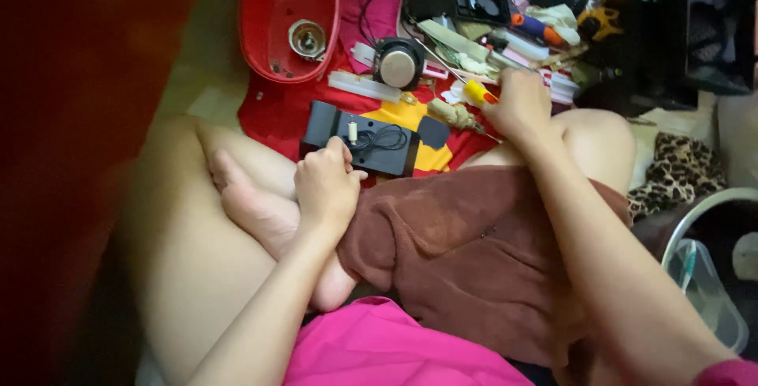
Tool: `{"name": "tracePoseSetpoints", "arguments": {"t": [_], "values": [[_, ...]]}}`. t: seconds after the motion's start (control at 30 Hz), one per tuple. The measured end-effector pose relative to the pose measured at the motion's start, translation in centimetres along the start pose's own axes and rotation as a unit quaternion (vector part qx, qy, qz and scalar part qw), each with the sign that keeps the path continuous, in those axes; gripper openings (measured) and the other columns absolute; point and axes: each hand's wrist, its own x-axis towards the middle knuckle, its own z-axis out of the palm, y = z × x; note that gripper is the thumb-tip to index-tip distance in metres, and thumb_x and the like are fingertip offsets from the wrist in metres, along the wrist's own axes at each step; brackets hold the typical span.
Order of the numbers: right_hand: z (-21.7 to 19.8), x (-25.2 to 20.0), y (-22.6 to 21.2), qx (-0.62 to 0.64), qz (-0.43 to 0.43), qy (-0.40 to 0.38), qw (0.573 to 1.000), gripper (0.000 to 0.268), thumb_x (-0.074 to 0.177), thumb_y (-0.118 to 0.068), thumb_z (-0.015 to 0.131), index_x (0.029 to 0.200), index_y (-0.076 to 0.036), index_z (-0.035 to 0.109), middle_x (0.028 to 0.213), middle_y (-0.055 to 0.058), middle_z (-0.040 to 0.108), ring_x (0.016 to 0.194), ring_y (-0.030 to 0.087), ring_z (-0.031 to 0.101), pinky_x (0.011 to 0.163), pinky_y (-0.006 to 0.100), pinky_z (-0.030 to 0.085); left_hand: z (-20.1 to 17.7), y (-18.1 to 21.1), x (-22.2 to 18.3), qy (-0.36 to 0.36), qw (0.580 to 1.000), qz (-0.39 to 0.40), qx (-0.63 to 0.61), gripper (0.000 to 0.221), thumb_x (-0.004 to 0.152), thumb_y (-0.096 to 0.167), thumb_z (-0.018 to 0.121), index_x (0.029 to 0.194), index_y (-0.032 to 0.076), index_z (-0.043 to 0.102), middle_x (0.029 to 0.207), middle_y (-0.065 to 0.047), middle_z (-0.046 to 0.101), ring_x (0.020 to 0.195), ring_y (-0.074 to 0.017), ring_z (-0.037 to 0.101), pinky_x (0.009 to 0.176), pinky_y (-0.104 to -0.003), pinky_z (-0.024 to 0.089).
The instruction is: Fastening screws into a plastic speaker housing using a manual screwdriver while sitting on the floor.
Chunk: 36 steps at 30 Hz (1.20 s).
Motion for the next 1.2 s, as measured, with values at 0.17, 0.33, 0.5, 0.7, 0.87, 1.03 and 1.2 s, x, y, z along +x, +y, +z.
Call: {"name": "tracePoseSetpoints", "arguments": {"t": [0.17,0.33,0.5,0.7,0.87,1.03,1.2], "values": [[2.0,1.9,0.5,-0.045,0.033,-0.064,0.996,0.027,0.066,-0.029,0.07,0.084,-0.008,0.069,0.082,0.019,0.065,0.082,0.039,0.063,0.072,0.046,0.05,0.3,-0.2,0.1,0.01,0.999,-0.018,-0.026,0.029,0.058,0.017,0.078,0.069,0.013,0.052,0.061,0.0,0.062,0.066,-0.0301,0.064,0.066,-0.042,0.051],[0.0,1.2,0.5,-0.074,0.043,-0.102,0.991,0.026,0.067,-0.026,0.068,0.087,-0.01,0.07,0.087,0.021,0.065,0.087,0.041,0.063,0.076,0.047,0.049,0.5,-0.4,0.2,0.02,0.999,-0.016,-0.037,0.028,0.058,0.017,0.078,0.068,0.014,0.053,0.06,0.001,0.062,0.065,-0.0287,0.064,0.066,-0.041,0.051],[-6.3,-2.5,1.7,0.098,-0.035,0.027,0.994,0.038,0.078,-0.025,0.065,0.1,0.005,0.057,0.092,0.035,0.057,0.093,0.05,0.054,0.079,0.053,0.042,-0.2,-0.3,-0.1,0.055,0.997,0.022,-0.051,0.027,0.058,0.011,0.077,0.07,0.013,0.053,0.061,0.0,0.061,0.064,-0.0274,0.062,0.067,-0.04,0.05],[-15.5,-9.7,-2.0,0.345,-0.156,0.146,0.914,0.016,0.089,-0.002,0.067,0.1,0.007,0.059,0.088,0.011,0.058,0.075,0.012,0.052,0.069,0.02,0.046,-4.0,0.2,-1.2,0.247,0.948,0.174,-0.099,0.032,0.057,-0.005,0.065,0.086,0.005,0.055,0.091,-0.006,0.051,0.085,-0.0259,0.048,0.076,-0.037,0.042],[-13.4,-11.8,-8.3,0.43,-0.157,0.14,0.878,0.019,0.087,-0.009,0.068,0.095,0.004,0.057,0.082,0.014,0.06,0.071,0.014,0.057,0.062,0.022,0.048,-2.6,-2.5,0.6,0.167,0.976,0.137,0.016,0.054,0.067,0.016,0.07,0.114,0.0,0.049,0.114,-0.015,0.05,0.097,-0.0309,0.051,0.084,-0.039,0.04],[-10.6,-12.9,-12.5,0.434,-0.232,0.129,0.861,0.024,0.077,-0.01,0.075,0.089,0.002,0.058,0.08,0.018,0.063,0.068,0.021,0.063,0.059,0.031,0.051,-1.6,-2.8,1.1,0.052,0.998,0.032,0.019,0.049,0.084,0.026,0.056,0.124,0.0,0.044,0.112,-0.016,0.055,0.092,-0.0345,0.057,0.085,-0.044,0.043],[-10.1,-12.9,-13.8,0.424,-0.234,0.08,0.871,0.023,0.078,-0.008,0.07,0.092,0.003,0.056,0.085,0.024,0.062,0.073,0.036,0.065,0.064,0.037,0.054,-1.9,-2.9,1.2,0.037,0.997,0.055,0.038,0.043,0.085,0.021,0.054,0.12,-0.003,0.048,0.099,-0.018,0.061,0.087,-0.0352,0.06,0.081,-0.045,0.045]]}}
